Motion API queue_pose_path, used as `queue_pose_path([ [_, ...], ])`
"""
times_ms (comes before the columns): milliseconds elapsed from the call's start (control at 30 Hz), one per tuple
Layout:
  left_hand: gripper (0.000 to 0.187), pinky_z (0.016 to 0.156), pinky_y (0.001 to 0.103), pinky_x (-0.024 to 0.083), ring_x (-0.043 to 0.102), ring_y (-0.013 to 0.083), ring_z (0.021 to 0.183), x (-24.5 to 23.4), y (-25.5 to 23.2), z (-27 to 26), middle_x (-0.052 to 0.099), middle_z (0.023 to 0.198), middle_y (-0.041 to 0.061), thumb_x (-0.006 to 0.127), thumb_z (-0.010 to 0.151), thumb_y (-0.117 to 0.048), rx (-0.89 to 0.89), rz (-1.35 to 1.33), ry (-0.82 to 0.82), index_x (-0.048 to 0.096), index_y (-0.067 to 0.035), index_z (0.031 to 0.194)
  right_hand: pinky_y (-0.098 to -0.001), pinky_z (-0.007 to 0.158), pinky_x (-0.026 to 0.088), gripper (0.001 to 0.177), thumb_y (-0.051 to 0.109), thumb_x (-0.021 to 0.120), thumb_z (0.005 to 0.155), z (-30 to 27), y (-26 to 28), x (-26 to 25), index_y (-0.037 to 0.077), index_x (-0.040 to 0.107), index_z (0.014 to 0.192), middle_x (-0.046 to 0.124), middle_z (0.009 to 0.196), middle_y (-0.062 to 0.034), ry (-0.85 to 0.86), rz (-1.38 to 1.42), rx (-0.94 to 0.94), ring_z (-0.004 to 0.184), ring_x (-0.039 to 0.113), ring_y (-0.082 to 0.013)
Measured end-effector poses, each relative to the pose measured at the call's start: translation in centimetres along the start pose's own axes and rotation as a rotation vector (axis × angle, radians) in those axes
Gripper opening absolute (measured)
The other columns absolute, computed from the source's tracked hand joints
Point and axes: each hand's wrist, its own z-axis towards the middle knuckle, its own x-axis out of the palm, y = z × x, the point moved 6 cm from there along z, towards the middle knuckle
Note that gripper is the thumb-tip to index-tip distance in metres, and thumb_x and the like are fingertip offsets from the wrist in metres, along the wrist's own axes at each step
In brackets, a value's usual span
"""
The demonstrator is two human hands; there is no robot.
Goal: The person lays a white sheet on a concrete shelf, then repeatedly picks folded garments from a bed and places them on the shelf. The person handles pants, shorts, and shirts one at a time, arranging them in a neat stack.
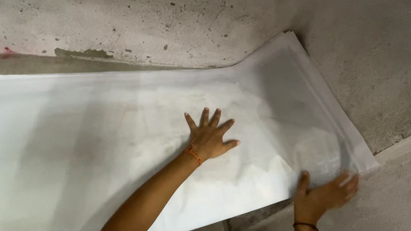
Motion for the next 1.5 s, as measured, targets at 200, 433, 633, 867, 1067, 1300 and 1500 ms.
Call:
queue_pose_path([
  [200, 0.076, 0.117, 0.078, -0.002, 0.007, 0.0351, 0.159, 0.8, 1.1, 0.0, 0.018, 0.171, 0.006, 0.041, 0.092, -0.075, 0.066, -0.009, -0.069, 0.039, -0.034, 0.156, -0.0708, 0.129, -0.004, 0.074, 0.064, 0.033, 0.103, 6.1, 9.0, 3.9, 0.027, 0.025, 0.167, -0.001, 0.177, -0.0046, 0.443, 0.007, -0.299, 0.162, -0.005, -0.0433],
  [433, 0.077, 0.118, 0.075, -0.003, 0.005, 0.0282, 0.157, -0.6, 6.3, -1.8, 0.014, 0.169, -0.003, 0.038, 0.09, -0.075, -0.066, -0.018, -0.076, 0.034, -0.036, 0.156, -0.0708, 0.117, -0.013, 0.08, 0.078, 0.017, 0.093, 9.1, 8.5, 14.5, 0.035, 0.024, 0.16, 0.003, 0.173, 0.0002, 0.935, -0.317, -0.219, 0.155, -0.014, -0.0447],
  [633, 0.076, 0.118, 0.072, -0.001, 0.008, 0.0274, 0.157, -0.7, 8.6, -1.7, 0.015, 0.17, -0.001, 0.036, 0.094, -0.073, -0.04, -0.001, -0.097, 0.033, -0.032, 0.158, -0.0706, 0.118, -0.011, 0.084, 0.083, 0.016, 0.087, 8.4, 6.8, 17.4, 0.043, 0.015, 0.161, -0.001, 0.172, 0.0066, 1.05, -0.379, -0.09, 0.155, -0.013, -0.0435],
  [867, 0.074, 0.118, 0.072, -0.001, 0.01, 0.0275, 0.157, -2.0, 20.9, -7.1, 0.016, 0.171, 0.0, 0.037, 0.095, -0.071, -0.246, 0.012, -0.184, 0.034, -0.031, 0.157, -0.0794, 0.116, 0.002, 0.076, 0.068, 0.02, 0.095, 9.0, 7.8, 19.8, 0.035, 0.016, 0.164, 0.003, 0.174, -0.0032, 1.16, -0.48, 0.066, 0.153, 0.003, -0.055],
  [1067, 0.076, 0.111, 0.079, -0.001, 0.009, 0.0307, 0.156, -5.2, 36.7, -16.8, 0.013, 0.17, 0.003, 0.035, 0.094, -0.071, -0.588, 0.077, -0.317, 0.029, -0.03, 0.159, -0.0767, 0.115, 0.007, 0.082, 0.067, 0.02, 0.101, 5.6, 16.8, 23.1, 0.015, 0.016, 0.163, 0.008, 0.169, -0.0223, 1.106, -0.474, -0.046, 0.152, 0.009, -0.0532],
  [1300, 0.07, 0.116, 0.072, 0.007, 0.016, 0.0305, 0.155, -7.8, 44.8, -27.3, 0.022, 0.168, 0.005, 0.043, 0.096, -0.065, -0.765, 0.067, -0.409, 0.041, -0.027, 0.155, -0.072, 0.118, 0.0, 0.079, 0.066, 0.017, 0.1, -5.9, 41.5, 19.6, 0.021, 0.007, 0.164, -0.003, 0.17, -0.0168, 1.288, -0.174, -0.614, 0.154, -0.003, -0.0468],
  [1500, 0.052, 0.125, 0.061, 0.025, 0.037, 0.0329, 0.152, -7.8, 46.9, -37.2, 0.043, 0.16, 0.012, 0.062, 0.101, -0.044, -0.747, 0.09, -0.757, 0.061, -0.014, 0.143, -0.0638, 0.122, -0.006, 0.082, 0.069, 0.025, 0.098, -13.9, 58.1, 16.7, 0.021, 0.011, 0.164, -0.004, 0.17, -0.0165, 1.382, 0.126, -0.815, 0.155, -0.009, -0.044],
])
